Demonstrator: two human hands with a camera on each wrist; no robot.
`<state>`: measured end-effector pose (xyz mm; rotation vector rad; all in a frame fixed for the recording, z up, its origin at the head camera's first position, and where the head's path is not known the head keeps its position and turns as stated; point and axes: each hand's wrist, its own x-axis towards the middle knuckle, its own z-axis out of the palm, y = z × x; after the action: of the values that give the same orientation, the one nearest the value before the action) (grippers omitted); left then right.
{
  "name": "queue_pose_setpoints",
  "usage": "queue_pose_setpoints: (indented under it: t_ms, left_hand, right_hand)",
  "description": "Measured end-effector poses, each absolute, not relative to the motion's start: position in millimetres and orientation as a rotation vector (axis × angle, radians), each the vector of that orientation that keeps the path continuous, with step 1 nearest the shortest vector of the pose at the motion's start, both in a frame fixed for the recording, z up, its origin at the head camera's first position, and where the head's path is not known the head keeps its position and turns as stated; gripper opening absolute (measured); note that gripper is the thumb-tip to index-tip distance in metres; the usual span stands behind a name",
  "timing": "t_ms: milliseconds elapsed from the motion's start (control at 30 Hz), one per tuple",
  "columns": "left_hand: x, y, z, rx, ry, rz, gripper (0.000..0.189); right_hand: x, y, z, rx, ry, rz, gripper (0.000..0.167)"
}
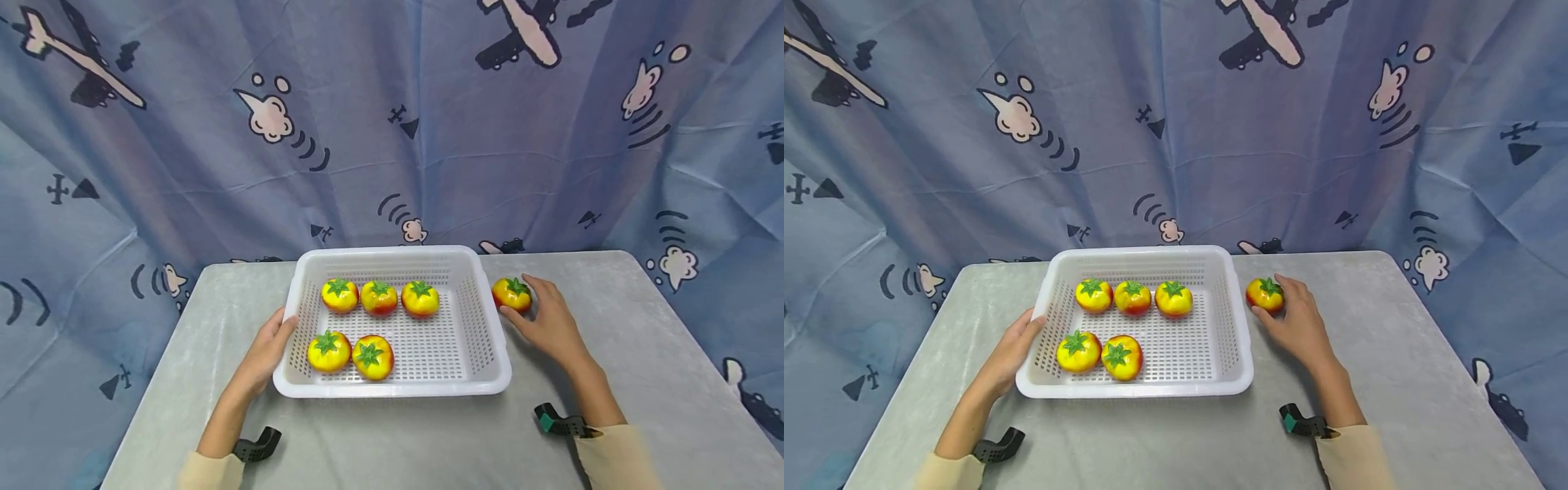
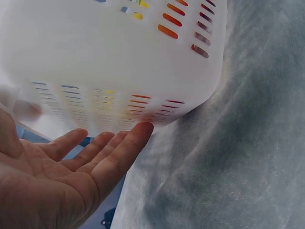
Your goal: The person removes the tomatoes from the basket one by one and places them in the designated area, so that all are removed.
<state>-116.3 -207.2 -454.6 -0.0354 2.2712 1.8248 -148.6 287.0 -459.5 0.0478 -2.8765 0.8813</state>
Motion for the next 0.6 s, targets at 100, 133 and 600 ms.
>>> queue_pose_setpoints:
  t_ms: [100, 133, 600]
  left_hand:
    - [-115, -209, -454, -0.038, 2.272, 1.816, 0.056]
    - [-114, -209, -454, -0.036, 2.27, 1.812, 0.056]
    - [-117, -210, -452, -0.002, 2.257, 1.833, 0.056]
  right_hand:
    - [-146, 285, -456, 0.056, -2.865, 0.884, 0.085]
    - [-145, 285, -454, 0.054, -2.865, 0.886, 0.085]
    - [-140, 268, -406, 0.263, -2.831, 0.871, 0.076]
